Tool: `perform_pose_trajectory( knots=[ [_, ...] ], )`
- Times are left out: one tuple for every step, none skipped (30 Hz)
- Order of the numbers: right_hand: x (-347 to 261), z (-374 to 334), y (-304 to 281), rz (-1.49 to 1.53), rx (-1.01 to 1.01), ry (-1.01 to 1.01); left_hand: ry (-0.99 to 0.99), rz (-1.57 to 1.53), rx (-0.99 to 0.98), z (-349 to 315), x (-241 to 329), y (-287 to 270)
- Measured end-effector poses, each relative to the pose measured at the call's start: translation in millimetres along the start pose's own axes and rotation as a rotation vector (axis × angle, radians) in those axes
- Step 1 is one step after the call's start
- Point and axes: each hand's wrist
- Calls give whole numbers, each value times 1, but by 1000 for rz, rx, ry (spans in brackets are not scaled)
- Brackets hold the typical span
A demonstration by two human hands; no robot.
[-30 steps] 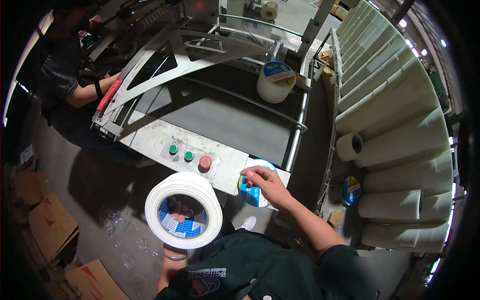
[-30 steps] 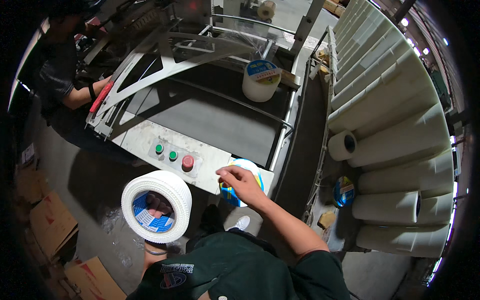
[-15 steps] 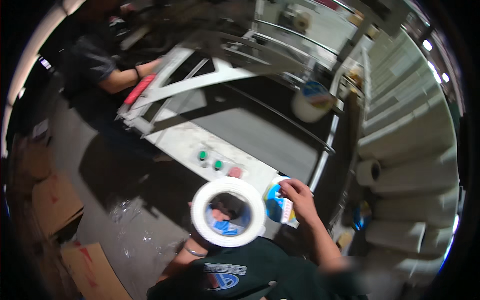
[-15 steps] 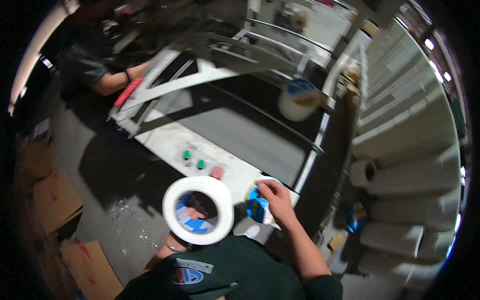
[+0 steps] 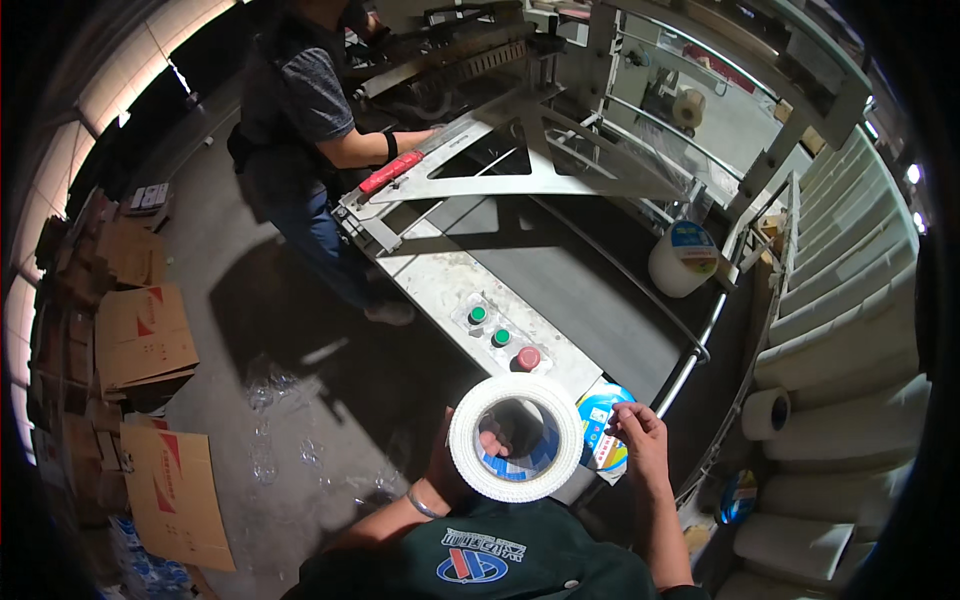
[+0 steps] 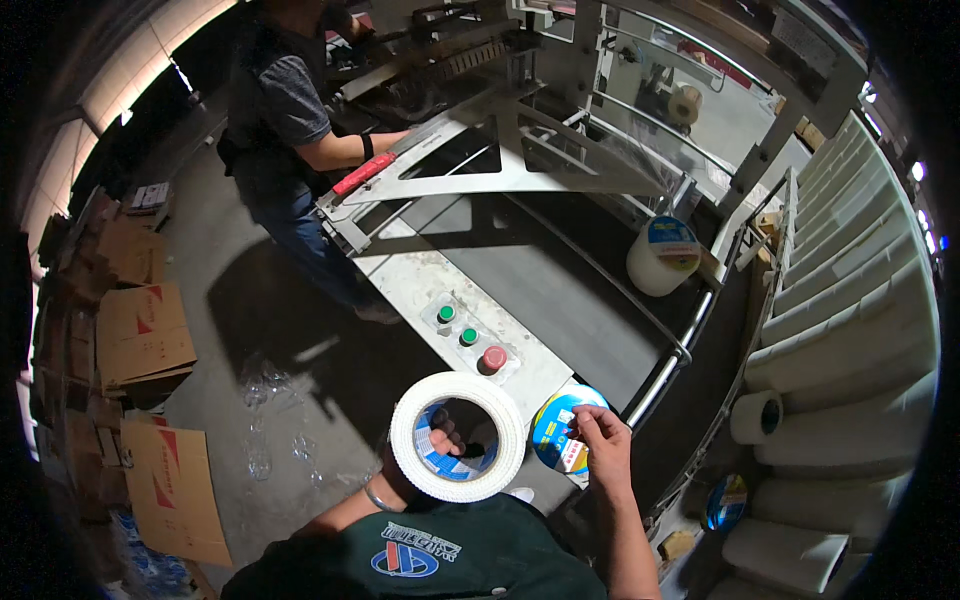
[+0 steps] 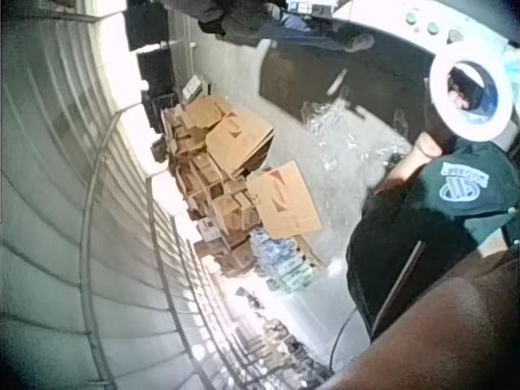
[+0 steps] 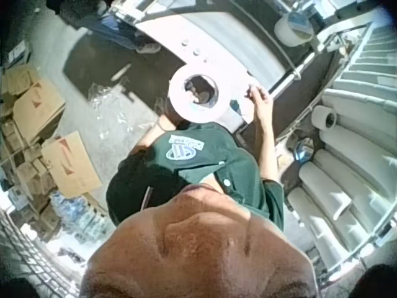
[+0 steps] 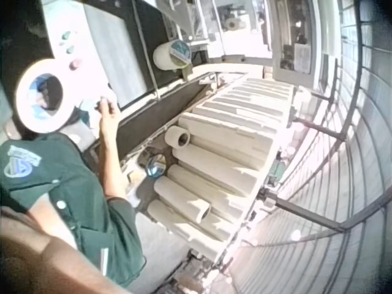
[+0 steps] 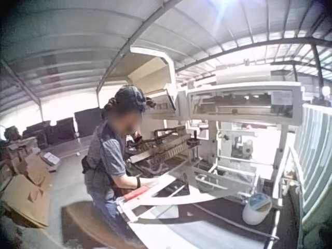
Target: Applying circular labels to rolls of white mesh material and organizing them at a manufacturing station.
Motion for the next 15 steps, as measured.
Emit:
perform_pose_trajectory(
  knots=[
    [2, -5, -4, 2, -7, -8, 3, 7, -5, -6, -5, 0],
    [4, -11, -10, -4, -11, -13, 9, 23, 4, -15, -11, 2],
    [7, -16, -13, -5, -22, -16, 26, 48, 3, -25, -15, 5],
    [8, -22, -18, -6, -27, -22, 36, 70, 1, -32, -22, 8],
    [10, -27, -22, -10, -28, -32, 44, 91, -3, -39, -25, 10],
    [11, -32, -26, 5, -39, -25, 49, 92, -14, -48, -27, 5],
    [12, -38, -28, 16, -54, -20, 55, 91, -22, -59, -29, 0],
    [12, -44, -29, 28, -68, -19, 60, 94, -31, -69, -30, -4],
    [11, -50, -33, 36, -80, -9, 69, 70, -25, -76, -36, 1],
    [12, -54, -36, 47, -89, -13, 76, 66, -8, -79, -40, 7],
    [12, -58, -39, 59, -101, -16, 85, 64, 10, -83, -44, 14],
    [14, -63, -42, 61, -109, -14, 95, 51, 31, -89, -49, 19],
    [15, -68, -45, 64, -103, -18, 99, 56, 25, -88, -52, 24],
    [13, -71, -44, 57, -108, -20, 105, 78, 44, -87, -53, 32],
    [11, -75, -47, 46, -98, -22, 98, 93, 64, -82, -56, 39]
  ],
)
Point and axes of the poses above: each hand's wrist, its own z-axis towards the middle knuckle, its own y-axis out of the palm, x = y × z, and after that the axes turned 6 degrees about x, right-handed
